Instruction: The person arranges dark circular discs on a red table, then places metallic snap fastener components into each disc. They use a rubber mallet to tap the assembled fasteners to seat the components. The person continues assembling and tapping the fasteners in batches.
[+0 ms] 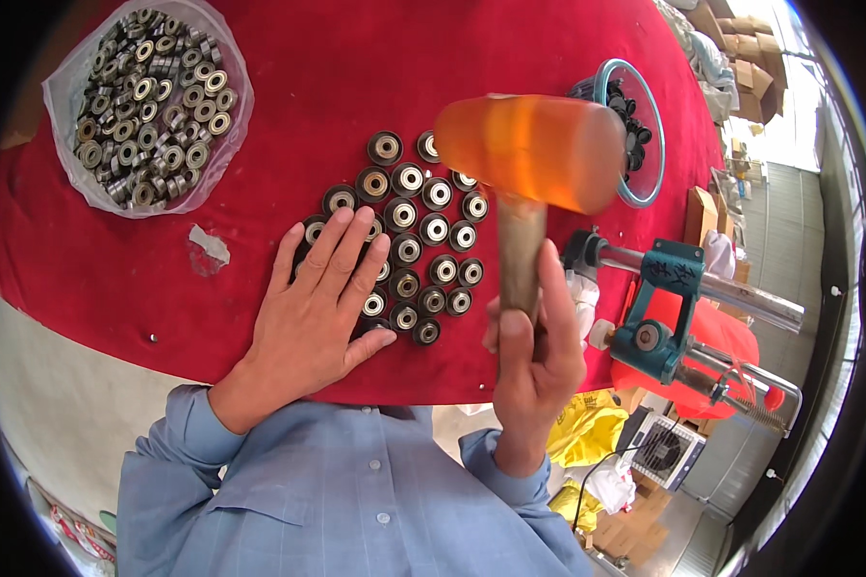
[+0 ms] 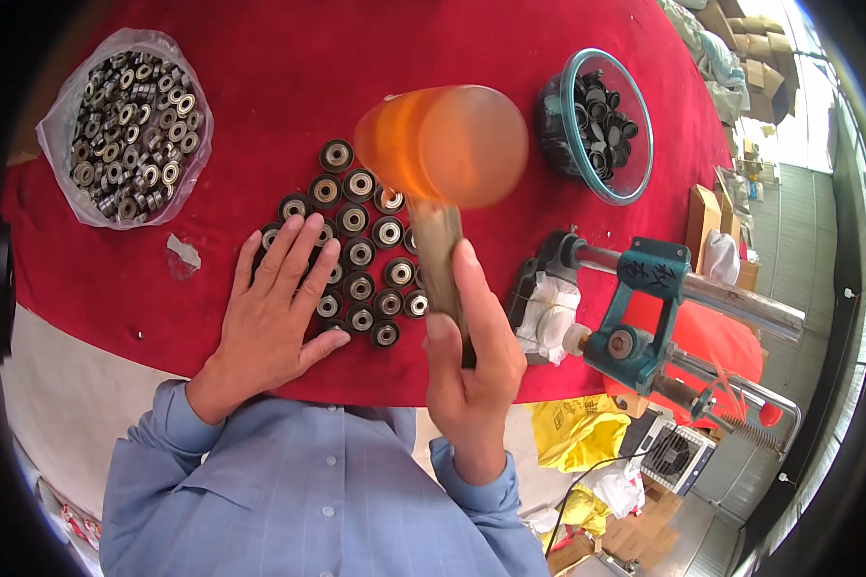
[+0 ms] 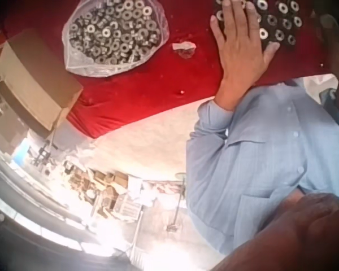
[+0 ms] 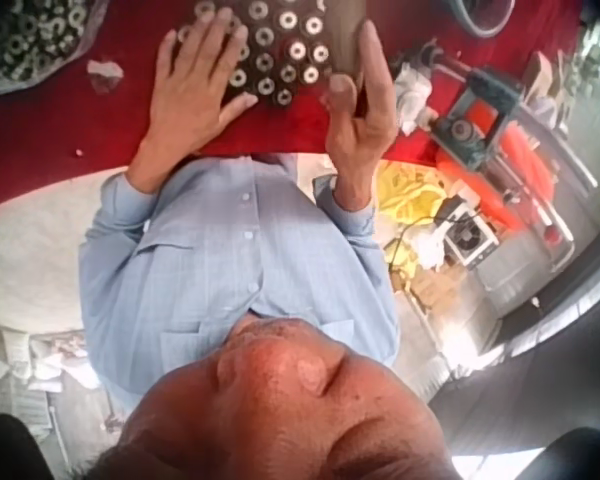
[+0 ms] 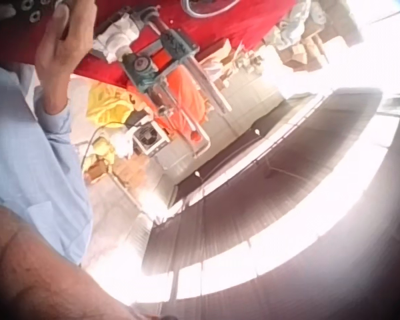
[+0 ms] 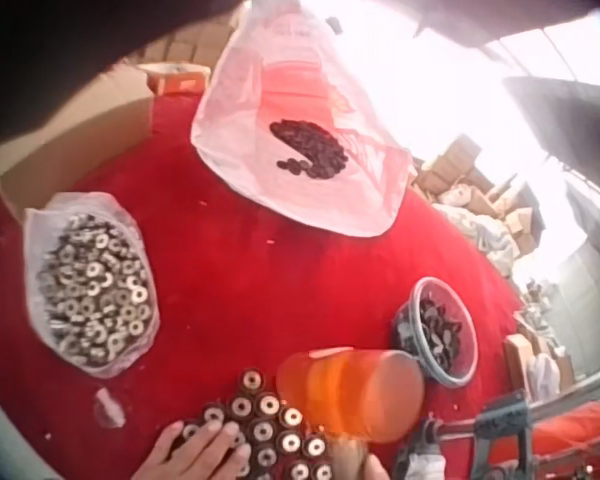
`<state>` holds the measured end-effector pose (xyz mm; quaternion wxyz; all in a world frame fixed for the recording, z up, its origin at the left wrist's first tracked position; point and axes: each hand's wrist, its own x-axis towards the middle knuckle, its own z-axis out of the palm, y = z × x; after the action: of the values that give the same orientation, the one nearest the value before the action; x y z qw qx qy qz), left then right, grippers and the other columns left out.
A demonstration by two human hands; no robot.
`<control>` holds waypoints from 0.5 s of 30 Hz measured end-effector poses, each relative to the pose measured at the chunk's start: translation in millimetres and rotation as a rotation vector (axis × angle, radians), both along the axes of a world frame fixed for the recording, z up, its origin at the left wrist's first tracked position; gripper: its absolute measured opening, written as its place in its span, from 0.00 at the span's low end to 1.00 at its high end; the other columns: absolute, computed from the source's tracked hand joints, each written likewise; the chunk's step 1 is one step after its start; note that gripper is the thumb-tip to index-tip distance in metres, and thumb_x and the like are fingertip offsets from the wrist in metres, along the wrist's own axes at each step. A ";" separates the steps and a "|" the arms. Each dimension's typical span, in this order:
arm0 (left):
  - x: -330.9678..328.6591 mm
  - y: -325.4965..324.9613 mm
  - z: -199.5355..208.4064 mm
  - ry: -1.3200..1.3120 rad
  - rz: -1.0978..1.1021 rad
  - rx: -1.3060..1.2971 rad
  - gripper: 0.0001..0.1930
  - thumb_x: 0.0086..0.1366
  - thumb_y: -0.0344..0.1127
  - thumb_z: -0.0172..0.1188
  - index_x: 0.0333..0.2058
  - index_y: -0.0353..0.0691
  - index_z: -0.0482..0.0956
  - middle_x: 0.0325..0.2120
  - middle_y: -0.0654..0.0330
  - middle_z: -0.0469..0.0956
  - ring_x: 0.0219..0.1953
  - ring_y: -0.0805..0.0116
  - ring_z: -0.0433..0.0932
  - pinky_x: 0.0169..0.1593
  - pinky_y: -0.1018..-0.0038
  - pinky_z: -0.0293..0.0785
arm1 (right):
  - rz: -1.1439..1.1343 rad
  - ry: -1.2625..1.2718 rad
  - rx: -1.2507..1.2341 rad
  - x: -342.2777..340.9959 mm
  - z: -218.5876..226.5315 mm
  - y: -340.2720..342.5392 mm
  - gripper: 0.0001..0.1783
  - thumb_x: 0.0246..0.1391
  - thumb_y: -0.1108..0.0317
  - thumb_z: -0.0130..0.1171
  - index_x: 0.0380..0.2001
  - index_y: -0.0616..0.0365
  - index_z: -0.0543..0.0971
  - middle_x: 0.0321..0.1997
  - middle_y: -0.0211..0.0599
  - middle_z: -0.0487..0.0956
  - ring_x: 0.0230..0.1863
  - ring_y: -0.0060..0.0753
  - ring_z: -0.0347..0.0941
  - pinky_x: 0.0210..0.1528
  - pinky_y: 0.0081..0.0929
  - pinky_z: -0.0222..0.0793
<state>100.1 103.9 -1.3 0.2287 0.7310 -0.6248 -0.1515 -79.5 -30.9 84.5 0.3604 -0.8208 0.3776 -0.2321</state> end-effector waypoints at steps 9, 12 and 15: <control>0.8 -1.6 1.2 -0.030 -0.026 0.021 0.52 0.63 0.61 0.68 0.78 0.38 0.58 0.80 0.44 0.51 0.82 0.43 0.49 0.79 0.40 0.43 | 0.004 0.083 0.081 -10.3 -30.7 0.0 0.35 0.64 0.84 0.58 0.74 0.58 0.72 0.53 0.47 0.85 0.38 0.33 0.80 0.45 0.29 0.78; 2.2 -0.6 0.2 -0.034 -0.031 0.011 0.53 0.64 0.60 0.67 0.78 0.37 0.57 0.80 0.45 0.52 0.82 0.44 0.48 0.80 0.41 0.43 | -0.036 -0.013 0.159 -17.0 -23.9 3.7 0.32 0.70 0.79 0.56 0.76 0.60 0.68 0.48 0.39 0.84 0.34 0.20 0.75 0.38 0.21 0.73; -0.9 4.1 -3.0 -0.006 0.022 -0.001 0.53 0.64 0.60 0.67 0.79 0.37 0.55 0.80 0.45 0.52 0.82 0.45 0.48 0.80 0.42 0.42 | -0.002 -0.119 0.131 -33.9 -18.2 14.2 0.32 0.75 0.74 0.55 0.78 0.62 0.62 0.46 0.40 0.84 0.35 0.21 0.77 0.39 0.20 0.76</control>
<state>99.2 108.0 -4.3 0.2290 0.7383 -0.6174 -0.1462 -113.4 -16.6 66.2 0.4348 -0.7800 0.3706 -0.2555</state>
